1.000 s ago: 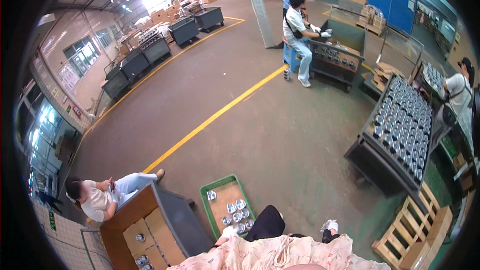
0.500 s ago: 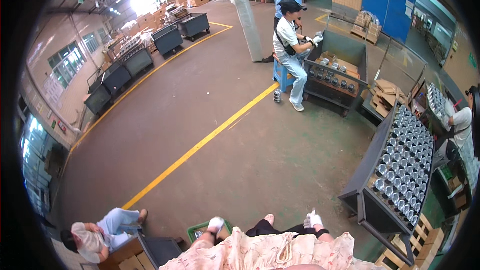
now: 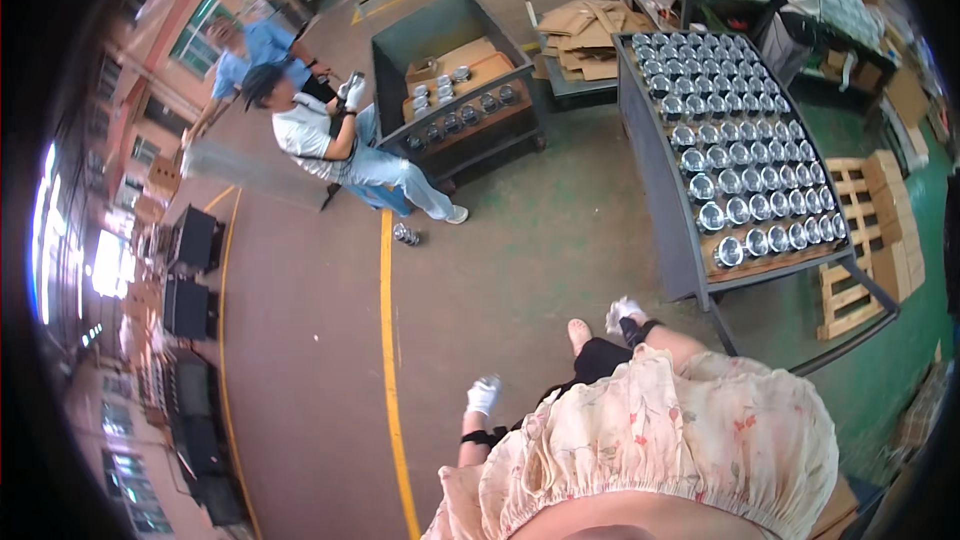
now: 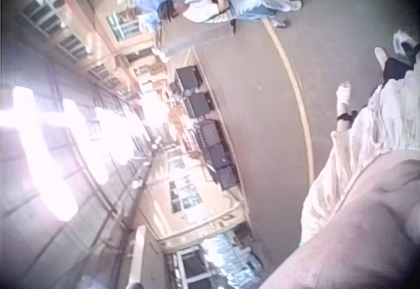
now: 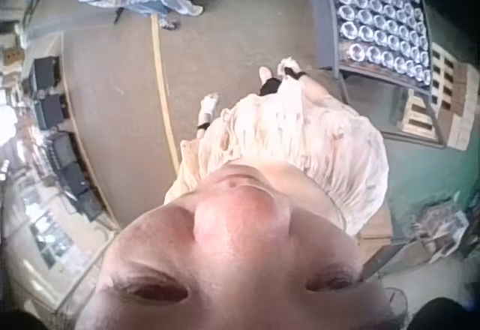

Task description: Organizing metal pistons into a large bin and managing cardboard protective dividers.

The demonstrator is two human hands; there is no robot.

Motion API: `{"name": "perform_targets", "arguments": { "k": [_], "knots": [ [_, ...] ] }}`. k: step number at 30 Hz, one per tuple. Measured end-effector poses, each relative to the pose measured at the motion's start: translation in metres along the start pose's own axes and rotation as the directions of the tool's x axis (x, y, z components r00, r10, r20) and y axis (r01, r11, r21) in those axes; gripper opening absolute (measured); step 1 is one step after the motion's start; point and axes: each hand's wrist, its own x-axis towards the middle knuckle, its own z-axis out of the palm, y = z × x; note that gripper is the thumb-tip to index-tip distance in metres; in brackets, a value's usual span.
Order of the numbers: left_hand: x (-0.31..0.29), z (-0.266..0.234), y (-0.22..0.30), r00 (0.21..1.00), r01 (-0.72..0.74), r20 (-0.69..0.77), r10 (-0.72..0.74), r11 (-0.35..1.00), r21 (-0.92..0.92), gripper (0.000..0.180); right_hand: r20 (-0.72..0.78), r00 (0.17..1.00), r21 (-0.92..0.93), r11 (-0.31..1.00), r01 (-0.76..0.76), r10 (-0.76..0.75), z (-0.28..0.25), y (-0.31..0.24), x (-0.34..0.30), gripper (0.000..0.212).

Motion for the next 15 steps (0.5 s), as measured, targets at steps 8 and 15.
{"name": "perform_targets", "arguments": {
  "k": [8,15],
  "knots": [
    [0.033,0.018,-0.087,0.872,0.036,0.469,-0.138,0.975,0.219,0.033,-0.248,0.965,-0.224,0.974,0.034,-0.091,0.081,-0.167,0.062,0.022],
    [0.178,-0.063,-0.052,0.867,0.029,0.478,-0.141,0.972,0.234,0.03,-0.092,0.996,0.268,0.963,0.006,0.02,0.084,-0.208,0.1,0.026]
  ]
}}
